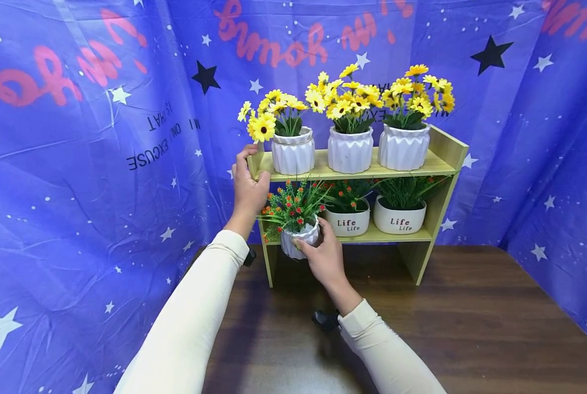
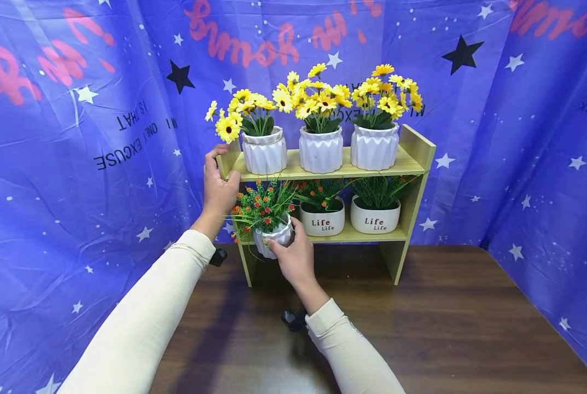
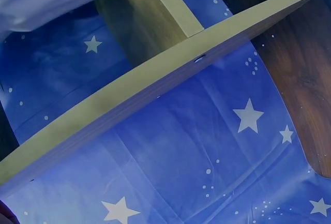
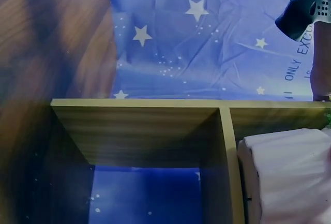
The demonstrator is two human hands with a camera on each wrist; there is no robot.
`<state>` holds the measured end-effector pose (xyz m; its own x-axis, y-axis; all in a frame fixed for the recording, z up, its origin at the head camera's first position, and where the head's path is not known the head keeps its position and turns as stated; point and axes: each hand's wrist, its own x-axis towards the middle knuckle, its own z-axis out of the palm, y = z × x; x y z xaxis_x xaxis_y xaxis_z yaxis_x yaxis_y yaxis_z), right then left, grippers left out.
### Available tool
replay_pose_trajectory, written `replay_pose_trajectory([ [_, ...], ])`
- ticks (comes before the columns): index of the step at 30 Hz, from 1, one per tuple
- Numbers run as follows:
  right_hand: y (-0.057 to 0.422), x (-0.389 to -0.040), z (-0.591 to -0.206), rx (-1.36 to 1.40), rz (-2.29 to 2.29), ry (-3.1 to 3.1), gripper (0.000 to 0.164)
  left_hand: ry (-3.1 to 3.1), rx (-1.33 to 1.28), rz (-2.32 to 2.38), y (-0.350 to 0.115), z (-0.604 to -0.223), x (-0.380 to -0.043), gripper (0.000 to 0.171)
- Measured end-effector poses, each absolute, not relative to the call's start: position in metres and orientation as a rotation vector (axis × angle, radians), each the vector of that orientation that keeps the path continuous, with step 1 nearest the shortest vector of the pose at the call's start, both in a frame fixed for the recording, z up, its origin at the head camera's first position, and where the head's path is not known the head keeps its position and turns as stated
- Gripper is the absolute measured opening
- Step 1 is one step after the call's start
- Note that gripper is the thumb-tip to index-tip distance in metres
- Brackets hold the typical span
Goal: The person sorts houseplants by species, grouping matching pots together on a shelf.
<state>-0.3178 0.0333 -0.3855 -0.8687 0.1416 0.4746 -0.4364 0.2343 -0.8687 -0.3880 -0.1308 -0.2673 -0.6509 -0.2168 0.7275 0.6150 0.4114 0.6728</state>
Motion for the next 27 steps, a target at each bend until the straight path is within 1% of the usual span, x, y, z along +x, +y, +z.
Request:
replay_pose_trajectory([
  [6, 0.029, -0.324, -0.38, 0.237, 1.664, -2.057, 0.071, -1.848, -0.364, -1.313, -0.13, -0.264, -0.389, 0.048],
  [14, 0.023, -0.34, -0.373, 0.205, 1.582, -2.115, 0.073, -1.831, -0.371, -1.326, -0.13, -0.265, -0.39, 0.048],
  [20, 0.019, -0.35, -0.375, 0.192, 1.553, -2.127, 0.072, -1.845, -0.369, -1.33, -0.131, -0.27, -0.389, 0.047],
  [27, 0.014, -0.363, -0.372, 0.182, 1.512, -2.126, 0.068, -1.829, -0.373, -1.311, -0.131, -0.267, -0.389, 0.048],
])
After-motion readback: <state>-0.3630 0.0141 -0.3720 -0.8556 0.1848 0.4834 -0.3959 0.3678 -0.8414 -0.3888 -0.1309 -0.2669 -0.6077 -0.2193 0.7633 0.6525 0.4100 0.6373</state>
